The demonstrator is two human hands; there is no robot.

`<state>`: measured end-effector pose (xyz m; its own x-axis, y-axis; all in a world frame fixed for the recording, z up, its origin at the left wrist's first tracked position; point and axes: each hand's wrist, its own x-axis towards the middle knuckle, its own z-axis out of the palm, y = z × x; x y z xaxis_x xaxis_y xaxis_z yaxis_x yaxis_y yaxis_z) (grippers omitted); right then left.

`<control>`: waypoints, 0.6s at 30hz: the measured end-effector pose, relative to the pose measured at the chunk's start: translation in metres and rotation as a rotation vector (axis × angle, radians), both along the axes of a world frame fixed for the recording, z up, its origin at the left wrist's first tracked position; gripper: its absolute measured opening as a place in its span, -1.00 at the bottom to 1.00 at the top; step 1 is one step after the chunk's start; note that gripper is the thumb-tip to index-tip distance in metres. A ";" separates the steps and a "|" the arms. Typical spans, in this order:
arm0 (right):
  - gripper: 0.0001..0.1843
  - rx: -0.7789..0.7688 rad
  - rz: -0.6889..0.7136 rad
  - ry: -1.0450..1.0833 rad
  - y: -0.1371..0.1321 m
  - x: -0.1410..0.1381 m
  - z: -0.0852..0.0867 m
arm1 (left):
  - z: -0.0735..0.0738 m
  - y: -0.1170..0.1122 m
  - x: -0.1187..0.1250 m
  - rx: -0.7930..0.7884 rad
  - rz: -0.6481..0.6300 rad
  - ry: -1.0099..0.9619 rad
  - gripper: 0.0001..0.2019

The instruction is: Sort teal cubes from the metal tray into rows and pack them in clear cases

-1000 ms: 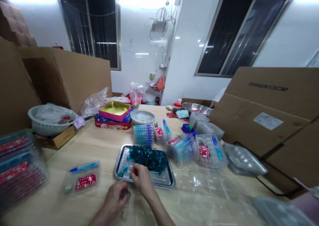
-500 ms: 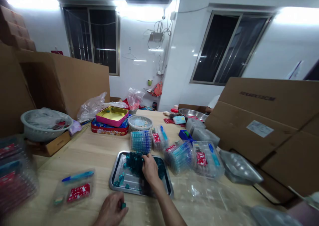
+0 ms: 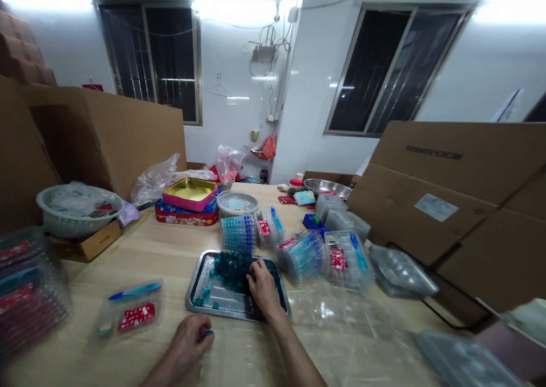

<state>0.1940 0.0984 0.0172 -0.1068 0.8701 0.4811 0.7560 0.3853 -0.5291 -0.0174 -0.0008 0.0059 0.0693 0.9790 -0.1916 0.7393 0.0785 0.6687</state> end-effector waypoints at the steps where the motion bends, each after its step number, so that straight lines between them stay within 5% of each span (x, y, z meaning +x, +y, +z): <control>1: -0.93 0.002 -0.009 0.034 0.001 0.003 -0.003 | -0.001 0.000 0.001 -0.001 0.006 0.011 -0.74; 5: -0.90 -0.011 -0.062 0.100 0.003 0.009 -0.011 | -0.009 0.000 0.002 0.042 0.062 0.008 -0.74; 11: -0.72 -0.021 -0.089 0.226 0.021 0.007 -0.010 | -0.021 0.010 0.016 0.412 0.113 -0.056 -0.80; 14: -0.64 -0.050 -0.052 0.284 0.030 0.004 -0.007 | -0.009 0.030 0.036 0.478 0.077 -0.144 -0.79; 18: -0.70 -0.085 -0.005 0.374 0.024 0.002 -0.004 | 0.018 0.070 0.068 0.326 0.094 -0.317 -0.70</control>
<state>0.1963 0.1222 0.0128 0.0670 0.9085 0.4124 0.5064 0.3252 -0.7987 0.0505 0.0689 0.0239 -0.0172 0.9895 0.1437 0.4943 -0.1165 0.8614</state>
